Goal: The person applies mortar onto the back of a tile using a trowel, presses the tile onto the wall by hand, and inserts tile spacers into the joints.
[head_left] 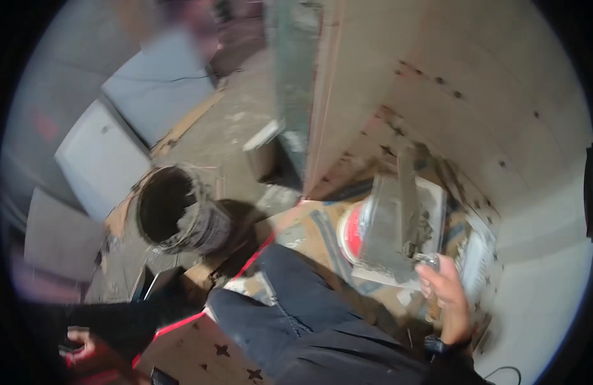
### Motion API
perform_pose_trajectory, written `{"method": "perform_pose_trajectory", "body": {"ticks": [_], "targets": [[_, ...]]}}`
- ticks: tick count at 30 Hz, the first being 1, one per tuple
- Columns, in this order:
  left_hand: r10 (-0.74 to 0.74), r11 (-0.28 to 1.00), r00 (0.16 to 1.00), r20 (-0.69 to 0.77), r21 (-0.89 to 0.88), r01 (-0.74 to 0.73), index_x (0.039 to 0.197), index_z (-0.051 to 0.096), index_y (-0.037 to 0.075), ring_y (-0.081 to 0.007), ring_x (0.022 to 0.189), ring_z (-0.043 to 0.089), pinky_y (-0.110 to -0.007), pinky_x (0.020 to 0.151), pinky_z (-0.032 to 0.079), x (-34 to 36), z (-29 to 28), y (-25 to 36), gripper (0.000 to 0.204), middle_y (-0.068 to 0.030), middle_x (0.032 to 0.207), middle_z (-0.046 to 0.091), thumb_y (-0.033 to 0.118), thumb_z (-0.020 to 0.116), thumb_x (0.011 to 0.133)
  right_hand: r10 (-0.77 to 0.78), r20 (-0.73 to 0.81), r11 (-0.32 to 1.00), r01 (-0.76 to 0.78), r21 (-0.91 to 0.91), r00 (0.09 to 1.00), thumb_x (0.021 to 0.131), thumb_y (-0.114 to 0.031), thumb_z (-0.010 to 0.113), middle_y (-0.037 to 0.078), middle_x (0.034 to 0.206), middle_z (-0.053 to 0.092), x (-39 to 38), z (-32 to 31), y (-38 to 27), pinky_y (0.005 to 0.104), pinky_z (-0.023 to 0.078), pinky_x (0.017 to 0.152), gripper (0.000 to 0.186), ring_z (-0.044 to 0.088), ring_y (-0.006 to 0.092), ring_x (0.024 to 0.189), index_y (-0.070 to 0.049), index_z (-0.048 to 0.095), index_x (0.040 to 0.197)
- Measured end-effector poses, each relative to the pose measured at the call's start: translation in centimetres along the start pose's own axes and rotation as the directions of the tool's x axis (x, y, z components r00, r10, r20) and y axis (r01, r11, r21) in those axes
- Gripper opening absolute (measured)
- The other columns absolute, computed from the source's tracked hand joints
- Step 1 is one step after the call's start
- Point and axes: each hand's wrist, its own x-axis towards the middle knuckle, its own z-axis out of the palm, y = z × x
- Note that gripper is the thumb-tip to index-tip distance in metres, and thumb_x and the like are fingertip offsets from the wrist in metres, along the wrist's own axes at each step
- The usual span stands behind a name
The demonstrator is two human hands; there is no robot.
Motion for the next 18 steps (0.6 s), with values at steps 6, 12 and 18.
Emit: {"method": "perform_pose_trajectory", "body": {"ticks": [6,12,18], "targets": [[-0.223,0.962,0.937,0.267,-0.097,0.257,0.142,0.044,-0.011,-0.0442,0.120,0.060,-0.050,0.105,0.050,-8.3,-3.0,-1.4,0.063,-0.0329,0.137,0.055,0.031,0.064,0.100,-0.371,0.479,0.536,0.605,-0.589,0.795,0.089,-0.015,0.070,0.018,0.086,0.071,6.7,15.8,-7.2,0.0405,0.053,0.071,0.022,0.071,0.0327,0.080,0.005,0.065,0.098],[-0.324,0.907,0.526,0.786,0.100,0.410,0.137,0.052,-0.006,-0.0399,0.121,0.057,-0.050,0.100,0.048,-23.4,-16.6,-9.0,0.040,-0.0227,0.131,0.059,0.003,0.056,0.098,-0.368,0.918,-0.629,0.688,-0.361,0.146,0.082,-0.016,0.068,0.017,0.077,0.069,16.0,44.5,-8.2,0.0444,0.057,0.069,0.015,0.072,0.0363,0.075,-0.002,0.069,0.087],[0.146,0.823,-0.655,0.741,0.277,0.496,0.117,0.064,0.001,-0.0428,0.113,0.061,-0.052,0.098,0.049,-36.1,-37.5,-7.3,0.037,-0.0244,0.118,0.065,0.029,0.065,0.093,0.008,0.956,-0.866,0.480,-0.140,0.294,0.084,-0.018,0.067,0.007,0.084,0.077,32.3,63.2,-2.2,0.0367,0.057,0.068,0.014,0.076,0.0254,0.083,-0.018,0.081,0.080]]}}
